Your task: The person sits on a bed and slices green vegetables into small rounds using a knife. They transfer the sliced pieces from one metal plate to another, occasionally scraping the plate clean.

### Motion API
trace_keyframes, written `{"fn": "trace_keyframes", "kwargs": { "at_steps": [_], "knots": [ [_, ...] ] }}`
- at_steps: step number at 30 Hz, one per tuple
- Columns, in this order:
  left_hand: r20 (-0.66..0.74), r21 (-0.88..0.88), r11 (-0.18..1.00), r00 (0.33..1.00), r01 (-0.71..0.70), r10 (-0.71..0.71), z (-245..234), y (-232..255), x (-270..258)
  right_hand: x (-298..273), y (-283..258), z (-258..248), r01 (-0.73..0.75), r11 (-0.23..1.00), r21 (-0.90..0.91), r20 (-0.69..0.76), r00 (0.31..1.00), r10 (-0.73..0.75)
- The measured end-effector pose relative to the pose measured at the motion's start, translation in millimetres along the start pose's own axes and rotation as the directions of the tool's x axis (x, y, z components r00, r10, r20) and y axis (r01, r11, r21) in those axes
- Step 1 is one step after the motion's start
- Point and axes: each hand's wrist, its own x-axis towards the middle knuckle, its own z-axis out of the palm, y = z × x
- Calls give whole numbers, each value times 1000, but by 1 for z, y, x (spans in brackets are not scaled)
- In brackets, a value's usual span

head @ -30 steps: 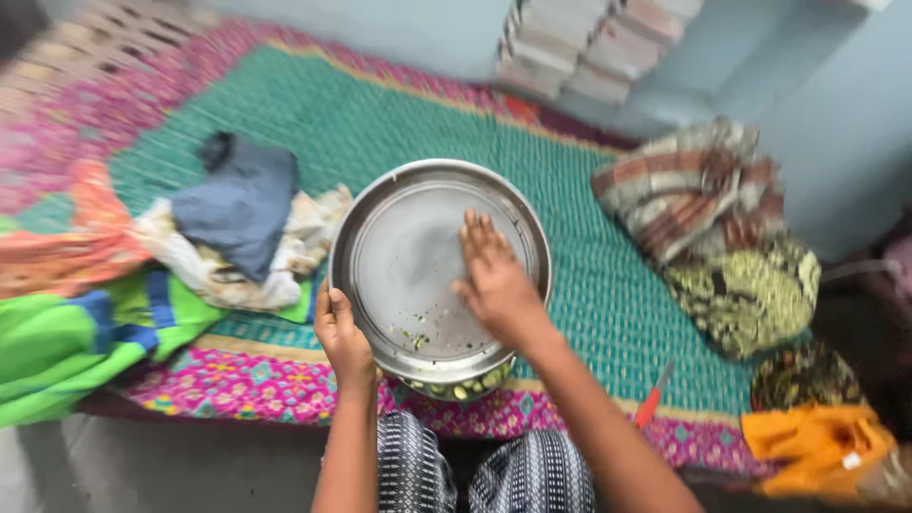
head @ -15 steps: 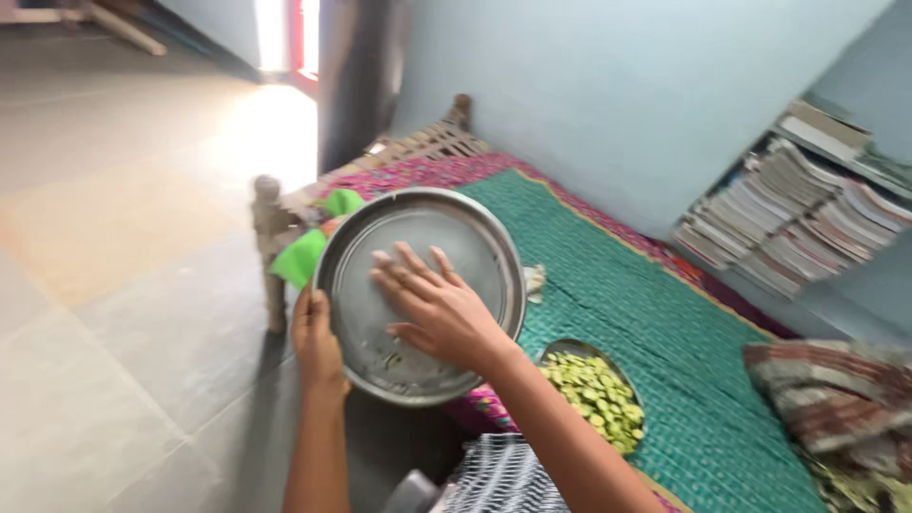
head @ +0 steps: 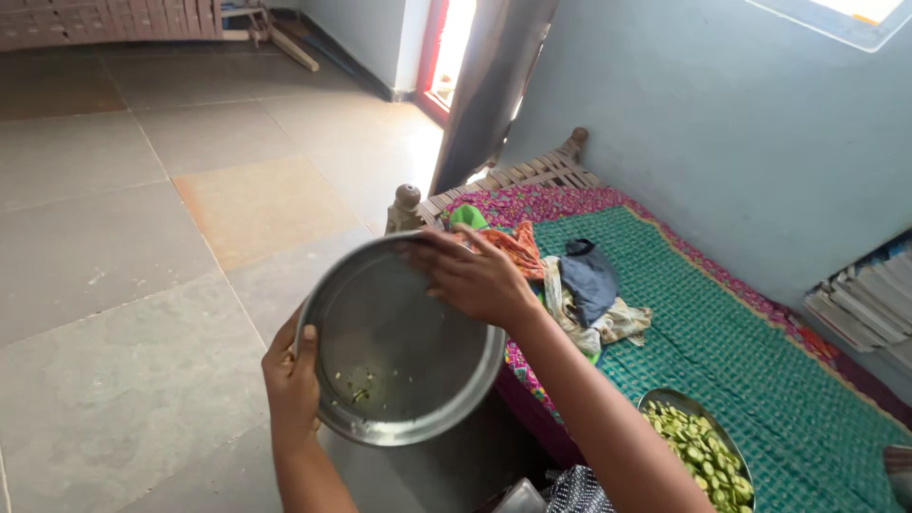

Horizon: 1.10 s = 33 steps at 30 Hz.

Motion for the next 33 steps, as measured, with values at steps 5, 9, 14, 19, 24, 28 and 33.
{"fn": "trace_keyframes", "kwargs": {
  "at_steps": [5,9,14,19,24,28,33],
  "knots": [
    [-214,-217,941,953,-261,215,6,-10,-4,-32,-55,14,-399,899,-179,117,899,422],
    [-338,-199,944,922,-265,187,12,-17,-12,-52,-127,9,-287,764,578,124,956,266],
    [-251,-54,915,893,-399,375,16,-32,-14,-45,-112,-3,-240,724,646,-309,786,536],
    [-212,-196,947,953,-256,214,37,-60,-16,-27,-105,5,-447,663,601,-277,662,697],
    [-231,-450,871,968,-197,100,37,-60,-15,-26,-142,23,-203,932,299,-323,898,299],
    [-255,-413,891,963,-190,87,42,-44,-13,-42,-109,14,-159,803,574,-258,896,362],
    [-176,-390,914,983,-111,44,63,-30,-22,-27,-81,8,-261,735,626,-348,750,563]
  ]
}}
